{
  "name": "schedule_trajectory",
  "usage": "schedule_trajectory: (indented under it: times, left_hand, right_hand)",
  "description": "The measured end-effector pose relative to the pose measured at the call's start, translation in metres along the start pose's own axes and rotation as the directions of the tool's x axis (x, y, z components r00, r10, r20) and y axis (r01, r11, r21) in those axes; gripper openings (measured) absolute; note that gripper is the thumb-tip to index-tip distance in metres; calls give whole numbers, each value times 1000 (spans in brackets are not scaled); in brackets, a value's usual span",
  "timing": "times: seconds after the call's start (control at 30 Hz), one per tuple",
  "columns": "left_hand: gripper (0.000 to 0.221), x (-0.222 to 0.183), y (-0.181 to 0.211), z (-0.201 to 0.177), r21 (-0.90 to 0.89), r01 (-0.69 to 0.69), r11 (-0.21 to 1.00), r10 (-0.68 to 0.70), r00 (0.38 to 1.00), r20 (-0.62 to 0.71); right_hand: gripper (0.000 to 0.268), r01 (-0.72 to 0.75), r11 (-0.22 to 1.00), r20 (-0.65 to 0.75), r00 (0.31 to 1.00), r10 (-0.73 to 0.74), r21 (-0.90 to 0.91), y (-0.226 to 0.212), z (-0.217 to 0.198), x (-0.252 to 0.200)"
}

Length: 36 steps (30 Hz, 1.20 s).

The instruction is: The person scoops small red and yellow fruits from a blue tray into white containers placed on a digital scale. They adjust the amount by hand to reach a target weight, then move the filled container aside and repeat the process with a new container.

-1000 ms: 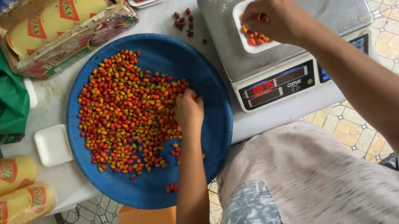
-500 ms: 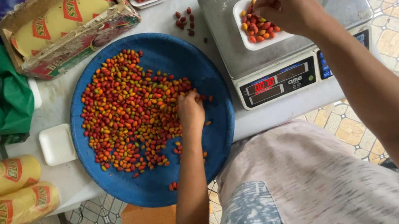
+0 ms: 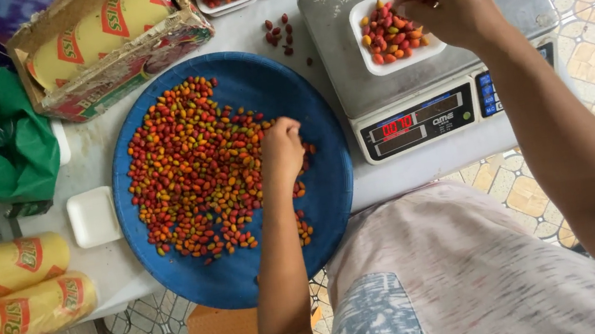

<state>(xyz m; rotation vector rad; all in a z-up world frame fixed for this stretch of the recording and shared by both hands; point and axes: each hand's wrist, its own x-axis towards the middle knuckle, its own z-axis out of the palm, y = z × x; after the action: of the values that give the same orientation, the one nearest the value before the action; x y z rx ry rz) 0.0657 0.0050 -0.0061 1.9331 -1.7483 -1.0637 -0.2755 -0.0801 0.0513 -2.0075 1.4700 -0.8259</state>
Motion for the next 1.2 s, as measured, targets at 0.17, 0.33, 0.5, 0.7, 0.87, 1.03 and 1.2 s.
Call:
schedule_trajectory:
  times: [0.17,0.33,0.5,0.7,0.87,1.03,1.2]
  left_hand:
    - [20,42,73,25,-36,-323,946,320,945,-62]
    - [36,89,151,89,28,-402,915,397,913,94]
    - [23,141,156,159,343,-571,746,604,797,15]
    - [14,131,167,154,452,-616,646,690,724,1]
    - [22,123,168,123,309,-579,754,609,793,0]
    - [5,120,154,81,138,-456,879,468,881,-70]
    - [15,117,126,76,183,-318,930,325,946,-10]
  right_hand:
    - [13,-50,998,6,999,50,24,-3,-8,-4]
    - [13,-147,987,2,989,147,68,11,-10,-7]
    - [14,-229,973,-30,973,229,-12,50,-3,-12]
    - [12,-330,944,-22,944,330,4,72,2,-15]
    - [11,-319,948,3,948,319,-5,78,8,-10]
    - [11,-366,923,13,929,371,-121,87,12,-4]
    - [8,-371,907,82,916,392,-198,87,17,-3]
